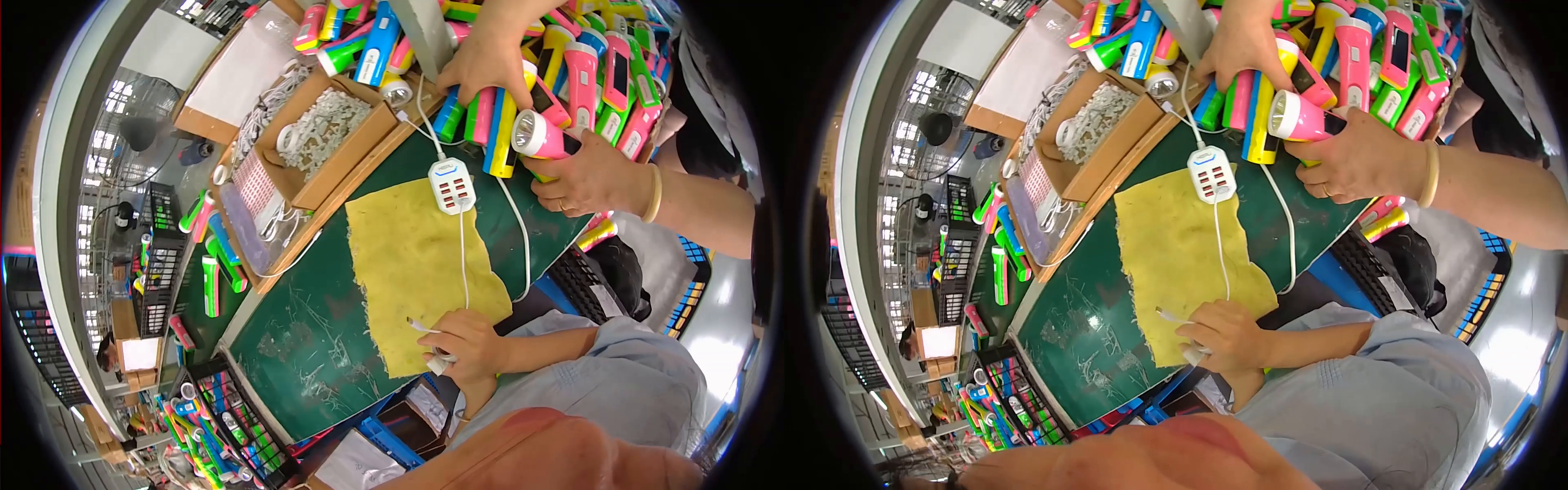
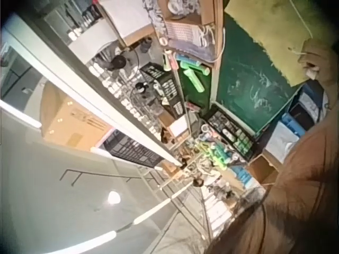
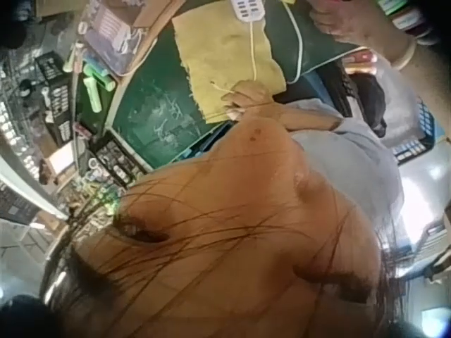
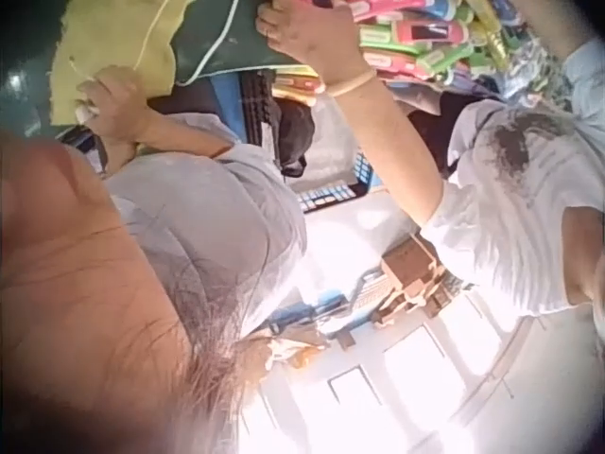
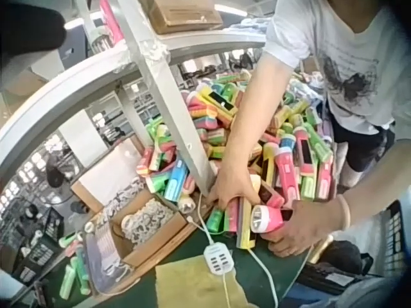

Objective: Testing rechargeable flashlights by wiping them, plugging them into a charger, and checking the light beam.

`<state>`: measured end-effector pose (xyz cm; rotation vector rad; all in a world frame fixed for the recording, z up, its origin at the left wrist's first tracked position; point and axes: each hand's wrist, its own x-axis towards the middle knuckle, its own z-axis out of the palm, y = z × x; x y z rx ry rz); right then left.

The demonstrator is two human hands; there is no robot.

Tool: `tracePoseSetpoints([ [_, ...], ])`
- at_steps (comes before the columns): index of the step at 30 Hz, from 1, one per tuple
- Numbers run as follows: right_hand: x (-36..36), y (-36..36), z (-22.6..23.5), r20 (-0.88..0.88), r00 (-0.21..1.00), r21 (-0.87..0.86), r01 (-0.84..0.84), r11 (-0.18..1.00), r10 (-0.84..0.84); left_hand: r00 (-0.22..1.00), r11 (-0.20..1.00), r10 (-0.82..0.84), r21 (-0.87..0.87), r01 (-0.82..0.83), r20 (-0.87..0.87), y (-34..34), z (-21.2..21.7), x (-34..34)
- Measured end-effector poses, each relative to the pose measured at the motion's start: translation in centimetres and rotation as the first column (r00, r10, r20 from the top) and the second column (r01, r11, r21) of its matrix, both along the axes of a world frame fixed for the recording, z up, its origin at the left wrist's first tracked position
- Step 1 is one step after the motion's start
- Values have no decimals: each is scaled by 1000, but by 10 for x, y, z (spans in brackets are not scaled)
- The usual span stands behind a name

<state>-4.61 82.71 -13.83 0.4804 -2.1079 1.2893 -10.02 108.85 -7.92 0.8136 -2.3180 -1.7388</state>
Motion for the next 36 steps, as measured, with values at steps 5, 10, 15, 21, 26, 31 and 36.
tracePoseSetpoints([
  [5,-8,48,-19,34,993,-121,114,986,-111,884,891,-454,-61,450,-108,-289,-86,91],
  [10,2,30,-8,133,990,-29,-41,999,44,872,799,-487,384,462,-37,-331,-105,127],
  [15,7,23,-5,208,975,-125,-52,991,78,869,801,-489,354,483,-78,-326,-100,130],
  [21,-18,24,-17,-14,1000,-87,-2,996,0,837,838,-545,-83,540,-50,-321,-106,114],
  [26,-24,24,-10,5,1000,-44,6,999,-6,884,889,-457,-11,458,-93,-309,-99,108],
  [31,-33,35,-26,345,881,-327,-209,922,322,820,666,-572,597,447,24,-333,-96,100],
  [36,-32,50,-19,354,757,-631,-241,737,550,789,72,-543,921,383,-286,-343,-68,102],
])
